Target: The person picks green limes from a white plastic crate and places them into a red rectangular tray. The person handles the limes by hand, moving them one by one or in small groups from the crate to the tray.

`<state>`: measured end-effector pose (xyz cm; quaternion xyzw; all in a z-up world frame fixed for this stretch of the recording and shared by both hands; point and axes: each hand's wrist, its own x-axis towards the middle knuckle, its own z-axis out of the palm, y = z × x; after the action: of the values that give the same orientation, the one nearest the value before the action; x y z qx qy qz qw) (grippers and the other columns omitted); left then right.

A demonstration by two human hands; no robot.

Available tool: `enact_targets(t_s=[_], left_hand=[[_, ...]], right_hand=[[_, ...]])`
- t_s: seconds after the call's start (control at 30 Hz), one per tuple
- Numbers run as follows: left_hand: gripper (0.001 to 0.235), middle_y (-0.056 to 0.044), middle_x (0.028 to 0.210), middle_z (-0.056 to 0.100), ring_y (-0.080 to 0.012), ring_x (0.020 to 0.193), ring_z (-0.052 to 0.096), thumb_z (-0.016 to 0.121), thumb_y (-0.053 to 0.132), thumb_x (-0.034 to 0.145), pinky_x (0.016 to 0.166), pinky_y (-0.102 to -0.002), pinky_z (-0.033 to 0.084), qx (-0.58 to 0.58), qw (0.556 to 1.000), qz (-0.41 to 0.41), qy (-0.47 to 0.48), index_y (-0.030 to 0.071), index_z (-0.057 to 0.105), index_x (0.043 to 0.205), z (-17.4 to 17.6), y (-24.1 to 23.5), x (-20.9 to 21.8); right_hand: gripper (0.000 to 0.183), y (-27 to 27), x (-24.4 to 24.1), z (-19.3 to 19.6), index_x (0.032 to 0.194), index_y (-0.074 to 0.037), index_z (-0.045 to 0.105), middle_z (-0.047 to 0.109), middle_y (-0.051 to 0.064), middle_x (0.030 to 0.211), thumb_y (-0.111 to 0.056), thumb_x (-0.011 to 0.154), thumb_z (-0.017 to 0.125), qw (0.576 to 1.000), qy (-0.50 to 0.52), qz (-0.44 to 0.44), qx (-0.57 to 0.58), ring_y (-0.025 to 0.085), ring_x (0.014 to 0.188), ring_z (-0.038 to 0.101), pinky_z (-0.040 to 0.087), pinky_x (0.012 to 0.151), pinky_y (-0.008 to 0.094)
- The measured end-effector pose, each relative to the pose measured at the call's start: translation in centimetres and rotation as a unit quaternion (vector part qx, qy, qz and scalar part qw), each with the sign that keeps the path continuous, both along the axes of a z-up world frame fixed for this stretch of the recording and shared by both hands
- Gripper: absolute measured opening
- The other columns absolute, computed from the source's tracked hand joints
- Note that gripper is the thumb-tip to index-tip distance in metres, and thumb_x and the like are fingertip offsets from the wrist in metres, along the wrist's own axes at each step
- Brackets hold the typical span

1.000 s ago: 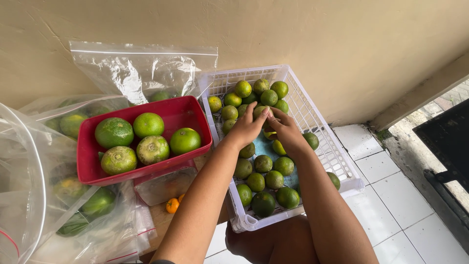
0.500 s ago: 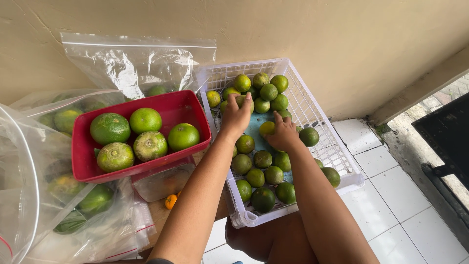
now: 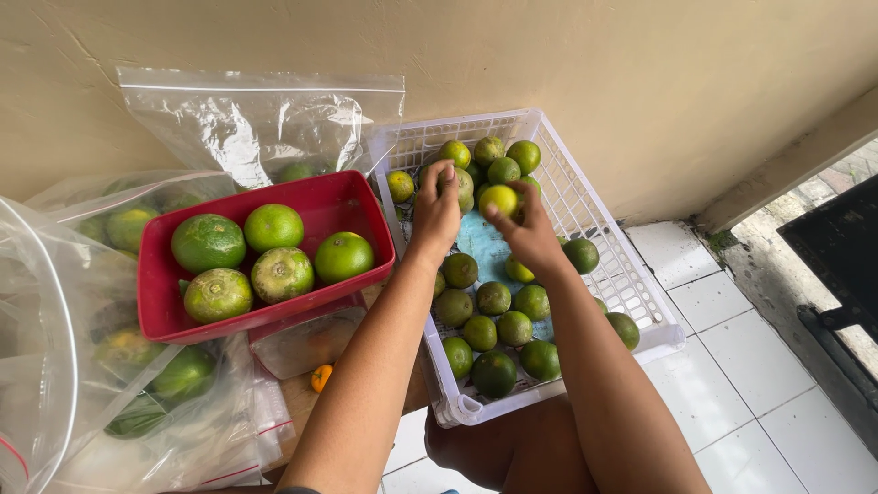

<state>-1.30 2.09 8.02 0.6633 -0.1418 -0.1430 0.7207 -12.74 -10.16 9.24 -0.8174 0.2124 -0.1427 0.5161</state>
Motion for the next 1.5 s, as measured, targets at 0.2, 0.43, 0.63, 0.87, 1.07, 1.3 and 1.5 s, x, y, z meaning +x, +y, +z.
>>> enact_targets(t_s=[0.2,0.43,0.63,0.87,1.07,1.3,1.5], left_hand=[[0.045,-0.022,0.115,0.063,-0.0299,0.083,0.07,0.033,0.046,0.109,0.065,-0.029,0.065,-0.032,0.999,-0.01,0.003,0.024,0.067,0.129,-4.4,-2.7,2.1],[0.034,-0.019,0.101,0.063,-0.0257,0.067,0.068,0.049,0.043,0.106,0.053,-0.027,0.061,-0.06,0.997,-0.051,0.012,0.022,0.07,0.121,-2.6,-1.8,0.6],[0.033,-0.019,0.115,0.053,-0.026,0.091,0.059,0.053,0.036,0.106,0.066,-0.03,0.059,-0.075,0.995,-0.069,0.0,0.018,0.06,0.132,-5.6,-2.9,2.5],[0.052,-0.014,0.114,0.055,-0.0271,0.101,0.061,0.079,0.04,0.087,0.078,-0.036,0.056,-0.021,0.997,-0.073,0.001,0.018,0.054,0.127,-2.5,-1.7,0.2],[0.059,-0.013,0.115,0.061,-0.0278,0.108,0.064,0.088,0.027,0.075,0.091,-0.043,0.052,0.012,0.996,-0.078,-0.04,0.022,0.059,0.127,-1.1,-1.0,-0.6],[0.069,-0.016,0.112,0.061,-0.0281,0.102,0.065,0.09,0.023,0.078,0.092,-0.047,0.052,0.0,0.997,-0.075,-0.032,0.018,0.048,0.133,-0.2,0.0,-0.8],[0.059,-0.021,0.114,0.065,-0.0306,0.097,0.072,0.086,0.026,0.086,0.077,-0.039,0.057,-0.027,0.994,-0.098,-0.033,0.021,0.052,0.135,-1.2,-0.6,0.2]], right_hand=[[0.071,-0.1,-0.1,0.3,0.158,-0.014,0.031,0.066,0.014,0.102,-0.063,0.107,0.025,0.981,-0.072,0.026,0.177,0.018,0.084,0.068,0.057,0.077,0.03],[0.071,-2.0,0.7,-2.0,0.151,-0.012,0.037,0.062,0.013,0.095,-0.066,0.105,0.03,0.974,-0.08,0.006,0.214,0.02,0.079,0.065,0.058,0.073,0.033],[0.071,-0.9,0.1,-0.6,0.145,-0.013,0.045,0.054,0.016,0.107,-0.064,0.097,0.059,0.982,-0.08,-0.006,0.173,0.023,0.092,0.063,0.06,0.074,0.037],[0.059,-0.6,0.2,-0.6,0.139,-0.011,0.045,0.066,0.018,0.105,-0.055,0.102,0.056,0.966,-0.107,0.013,0.234,0.025,0.086,0.072,0.064,0.071,0.035],[0.058,-0.7,-0.2,-0.1,0.141,-0.008,0.048,0.063,0.016,0.104,-0.046,0.101,0.065,0.971,-0.123,-0.009,0.203,0.023,0.085,0.072,0.063,0.067,0.032],[0.066,-2.5,0.1,-1.7,0.139,-0.01,0.05,0.068,0.018,0.102,-0.042,0.092,0.083,0.979,-0.143,-0.052,0.136,0.022,0.084,0.069,0.056,0.064,0.029],[0.065,-2.0,-0.2,-0.6,0.145,-0.012,0.049,0.068,0.017,0.106,-0.028,0.092,0.083,0.977,-0.17,-0.047,0.119,0.021,0.088,0.067,0.056,0.067,0.027]])
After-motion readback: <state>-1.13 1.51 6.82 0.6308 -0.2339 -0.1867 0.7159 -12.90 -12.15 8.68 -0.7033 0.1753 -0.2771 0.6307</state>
